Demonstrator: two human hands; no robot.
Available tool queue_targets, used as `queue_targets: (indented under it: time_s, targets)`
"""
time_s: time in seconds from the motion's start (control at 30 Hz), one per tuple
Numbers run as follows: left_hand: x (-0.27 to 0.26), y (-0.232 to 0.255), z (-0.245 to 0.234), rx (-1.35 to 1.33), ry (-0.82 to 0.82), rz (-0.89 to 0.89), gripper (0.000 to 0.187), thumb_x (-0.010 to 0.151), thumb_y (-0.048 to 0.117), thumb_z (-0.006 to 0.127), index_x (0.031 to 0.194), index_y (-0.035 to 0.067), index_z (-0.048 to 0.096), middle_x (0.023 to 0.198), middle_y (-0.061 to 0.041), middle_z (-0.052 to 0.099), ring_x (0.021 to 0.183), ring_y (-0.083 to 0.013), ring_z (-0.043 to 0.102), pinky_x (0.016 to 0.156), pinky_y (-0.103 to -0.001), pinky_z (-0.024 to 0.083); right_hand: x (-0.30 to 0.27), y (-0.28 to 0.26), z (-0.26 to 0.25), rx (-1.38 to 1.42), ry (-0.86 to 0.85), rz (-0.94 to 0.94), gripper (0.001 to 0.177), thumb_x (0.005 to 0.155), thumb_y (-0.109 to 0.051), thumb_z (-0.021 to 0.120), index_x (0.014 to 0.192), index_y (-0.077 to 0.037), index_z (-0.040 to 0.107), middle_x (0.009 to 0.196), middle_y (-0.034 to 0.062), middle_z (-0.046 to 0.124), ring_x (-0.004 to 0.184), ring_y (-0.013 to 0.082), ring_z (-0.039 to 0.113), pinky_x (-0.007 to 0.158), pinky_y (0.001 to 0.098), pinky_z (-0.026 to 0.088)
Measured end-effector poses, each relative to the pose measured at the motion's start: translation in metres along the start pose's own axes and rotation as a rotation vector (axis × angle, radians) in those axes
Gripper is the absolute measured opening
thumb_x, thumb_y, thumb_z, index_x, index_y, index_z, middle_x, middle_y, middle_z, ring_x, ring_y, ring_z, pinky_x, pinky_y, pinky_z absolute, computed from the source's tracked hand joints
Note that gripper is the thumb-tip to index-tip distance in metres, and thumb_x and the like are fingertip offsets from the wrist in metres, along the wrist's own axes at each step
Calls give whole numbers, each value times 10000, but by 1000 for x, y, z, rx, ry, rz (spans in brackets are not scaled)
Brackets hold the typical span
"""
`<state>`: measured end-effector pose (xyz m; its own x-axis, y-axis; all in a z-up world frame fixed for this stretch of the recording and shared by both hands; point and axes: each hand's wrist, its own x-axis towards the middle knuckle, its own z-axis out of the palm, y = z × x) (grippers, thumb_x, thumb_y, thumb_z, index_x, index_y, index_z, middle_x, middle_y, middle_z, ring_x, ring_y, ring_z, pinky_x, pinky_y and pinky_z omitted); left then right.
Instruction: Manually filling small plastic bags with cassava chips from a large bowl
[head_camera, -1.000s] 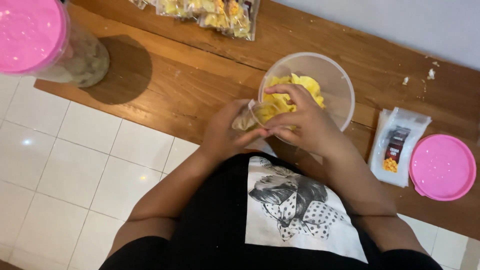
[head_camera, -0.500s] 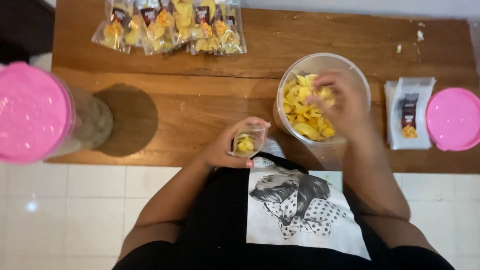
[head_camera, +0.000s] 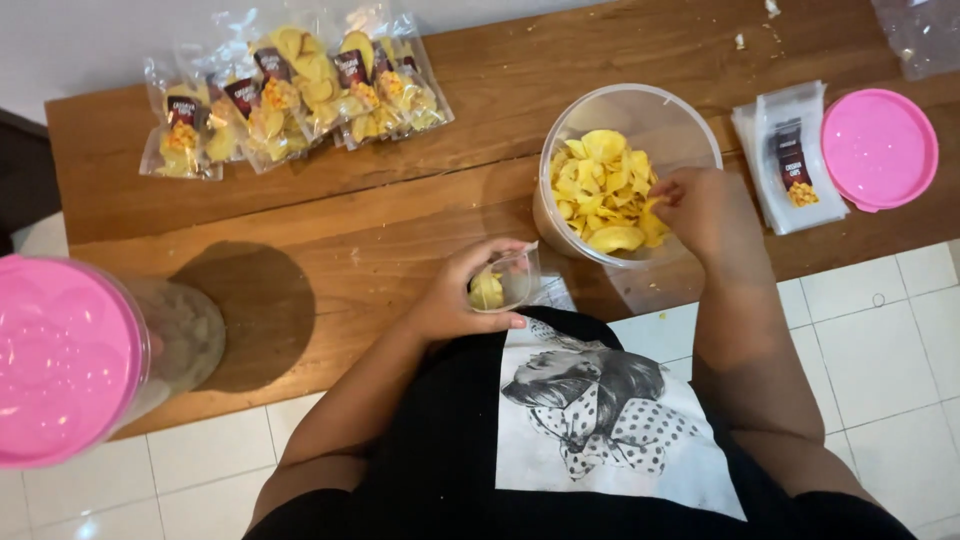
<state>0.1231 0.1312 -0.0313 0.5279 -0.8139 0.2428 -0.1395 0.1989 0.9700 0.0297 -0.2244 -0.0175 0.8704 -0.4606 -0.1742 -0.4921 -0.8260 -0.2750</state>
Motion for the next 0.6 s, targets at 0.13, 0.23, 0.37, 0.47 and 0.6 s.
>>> queue_targets:
  time_s: [0.13, 0.23, 0.37, 0.47, 0.6]
  targets:
    - [4, -8, 3, -74, 7, -25, 815, 676, 194, 955, 1378, 39, 572, 1136, -121, 684, 1035, -200, 679, 974, -373, 533, -16, -25, -27, 303, 63, -83, 289, 805, -52, 789, 1086, -108, 761, 940, 109, 754, 905, 275, 720, 787, 350, 550]
    - [13, -13, 4, -77, 29, 15, 766, 709, 155, 940, 1367, 28, 569, 1143, -125, 689, 1032, -184, 673, 976, -368, 533, -18, -34, -34, 333, 312, -290, 272, 842, 106, 767, 1067, -47, 748, 933, 115, 734, 898, 277, 716, 836, 314, 566]
    - [16, -12, 6, -86, 44, 34, 776, 701, 163, 950, 1360, 8, 570, 1146, -149, 694, 1024, -201, 680, 955, -378, 549, -13, -33, -27, 400, 422, -361, 244, 881, 69, 847, 1049, -75, 746, 945, 43, 726, 900, 198, 711, 874, 303, 557]
    - [21, -14, 7, -111, 30, 49, 781, 698, 171, 951, 1361, 10, 572, 1141, -146, 697, 1021, -196, 682, 951, -375, 554, -23, -57, -28, 473, 527, -377, 248, 871, 63, 899, 1001, -92, 756, 937, 26, 722, 847, 165, 665, 857, 271, 542]
    - [25, -7, 10, -167, -29, 35, 786, 713, 166, 941, 1373, -12, 552, 1160, -181, 680, 1036, -236, 663, 973, -421, 542, -51, -98, -4, 988, 532, -615, 150, 905, 163, 766, 949, 55, 672, 942, 195, 684, 969, 345, 697, 913, 432, 552]
